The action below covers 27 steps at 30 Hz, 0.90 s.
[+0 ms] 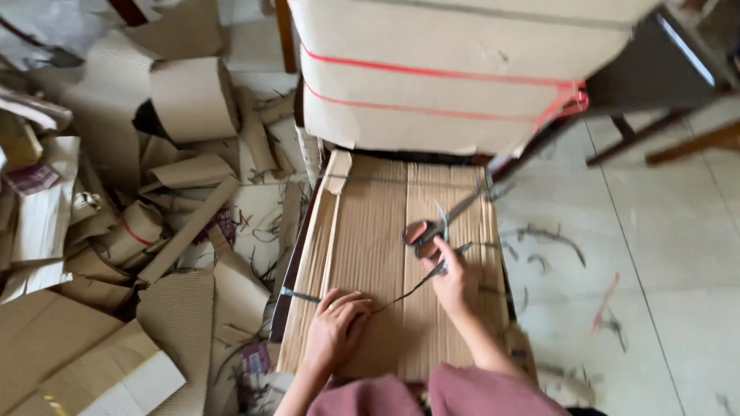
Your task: Wrapping a piece of furniture in protective cardboard and securing it with plastic straps and knots.
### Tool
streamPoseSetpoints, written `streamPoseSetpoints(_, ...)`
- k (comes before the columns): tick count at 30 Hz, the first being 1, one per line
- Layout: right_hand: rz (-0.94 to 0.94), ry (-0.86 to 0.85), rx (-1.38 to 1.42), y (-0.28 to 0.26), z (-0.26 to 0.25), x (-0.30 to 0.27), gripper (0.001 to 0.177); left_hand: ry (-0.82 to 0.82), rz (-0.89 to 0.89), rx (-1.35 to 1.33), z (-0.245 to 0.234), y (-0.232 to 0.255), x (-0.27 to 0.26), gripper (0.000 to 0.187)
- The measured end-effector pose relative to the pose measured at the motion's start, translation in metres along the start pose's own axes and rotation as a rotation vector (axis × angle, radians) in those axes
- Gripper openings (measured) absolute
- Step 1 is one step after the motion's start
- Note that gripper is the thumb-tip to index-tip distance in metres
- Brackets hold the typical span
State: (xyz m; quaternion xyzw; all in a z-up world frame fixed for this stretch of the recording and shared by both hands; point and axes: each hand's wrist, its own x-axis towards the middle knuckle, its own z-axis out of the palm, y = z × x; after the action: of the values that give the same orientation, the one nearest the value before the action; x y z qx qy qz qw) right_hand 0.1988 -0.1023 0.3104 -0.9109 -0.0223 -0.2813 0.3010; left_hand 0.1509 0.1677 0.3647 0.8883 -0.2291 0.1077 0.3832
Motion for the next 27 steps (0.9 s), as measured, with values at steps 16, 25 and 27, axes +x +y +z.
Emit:
streamPoseSetpoints(16,0.767,0.261,0.511,-0.055,-0.14,-0.015,0.029,-0.247,-0.086,-0.393,0.109,0.041,0.056,0.014)
streamPoseSetpoints(25,0.62,0.18,0.936,0.002,-0.181,-0.03,0.041,-0.337,-0.012,-0.46,0.202,0.108,0.073,0.014)
streamPoseSetpoints(27,0.47,0.044,0.99,0.005,-0.167,-0.039,0.036,-0.271,0.068,-0.456,0.204,0.122,0.069,0.018)
